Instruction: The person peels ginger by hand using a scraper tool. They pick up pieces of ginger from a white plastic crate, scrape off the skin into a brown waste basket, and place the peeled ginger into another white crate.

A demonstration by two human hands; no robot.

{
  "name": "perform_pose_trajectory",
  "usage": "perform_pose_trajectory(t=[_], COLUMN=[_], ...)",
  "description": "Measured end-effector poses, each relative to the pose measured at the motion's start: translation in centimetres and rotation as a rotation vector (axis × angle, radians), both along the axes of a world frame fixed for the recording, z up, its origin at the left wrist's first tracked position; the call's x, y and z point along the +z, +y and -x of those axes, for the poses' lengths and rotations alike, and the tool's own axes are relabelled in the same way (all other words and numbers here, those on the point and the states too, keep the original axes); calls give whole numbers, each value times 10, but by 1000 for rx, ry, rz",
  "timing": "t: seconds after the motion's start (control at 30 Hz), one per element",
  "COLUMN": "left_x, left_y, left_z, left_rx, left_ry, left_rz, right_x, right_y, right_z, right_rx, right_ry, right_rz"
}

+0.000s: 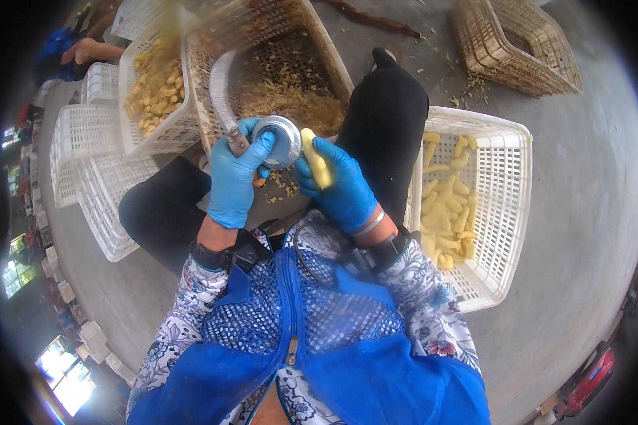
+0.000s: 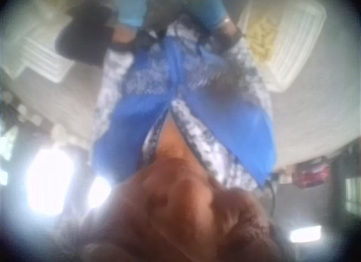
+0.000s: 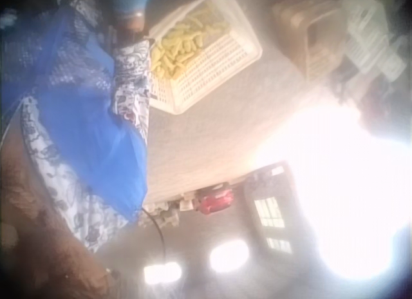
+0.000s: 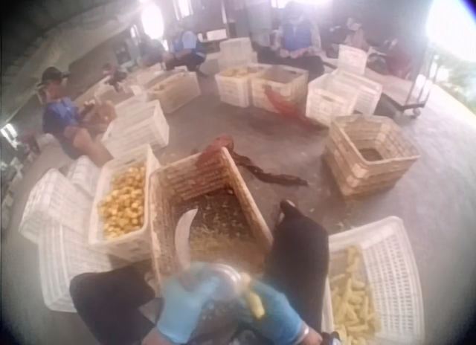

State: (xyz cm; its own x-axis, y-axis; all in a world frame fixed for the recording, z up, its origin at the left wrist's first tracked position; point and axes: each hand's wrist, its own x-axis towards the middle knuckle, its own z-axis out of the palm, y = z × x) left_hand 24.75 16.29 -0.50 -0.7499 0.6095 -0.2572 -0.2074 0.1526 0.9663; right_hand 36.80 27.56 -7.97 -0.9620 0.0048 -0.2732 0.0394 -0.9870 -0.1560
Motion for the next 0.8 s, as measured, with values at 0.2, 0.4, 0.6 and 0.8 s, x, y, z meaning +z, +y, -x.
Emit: perform_pose_trajectory(t=[0.2, 0.4, 0.6, 0.8], left_x=[1, -3, -4, -17], left_y=[4, -11, -23, -60], left_z=[-9, -1, -7, -10], left_rx=[-57, -14, -115, -168], left_ry=[-59, -353, -277, -253], left_rz=[27, 62, 213, 382], right_x=[25, 35, 35, 20], right_y=[-15, -1, -3, -6], right_z=[0, 6, 12, 17], right_rx=[-478, -259, -346, -345], right_ry=[-114, -162, -140, -237], right_rz=[-1653, -531, -683, -784])
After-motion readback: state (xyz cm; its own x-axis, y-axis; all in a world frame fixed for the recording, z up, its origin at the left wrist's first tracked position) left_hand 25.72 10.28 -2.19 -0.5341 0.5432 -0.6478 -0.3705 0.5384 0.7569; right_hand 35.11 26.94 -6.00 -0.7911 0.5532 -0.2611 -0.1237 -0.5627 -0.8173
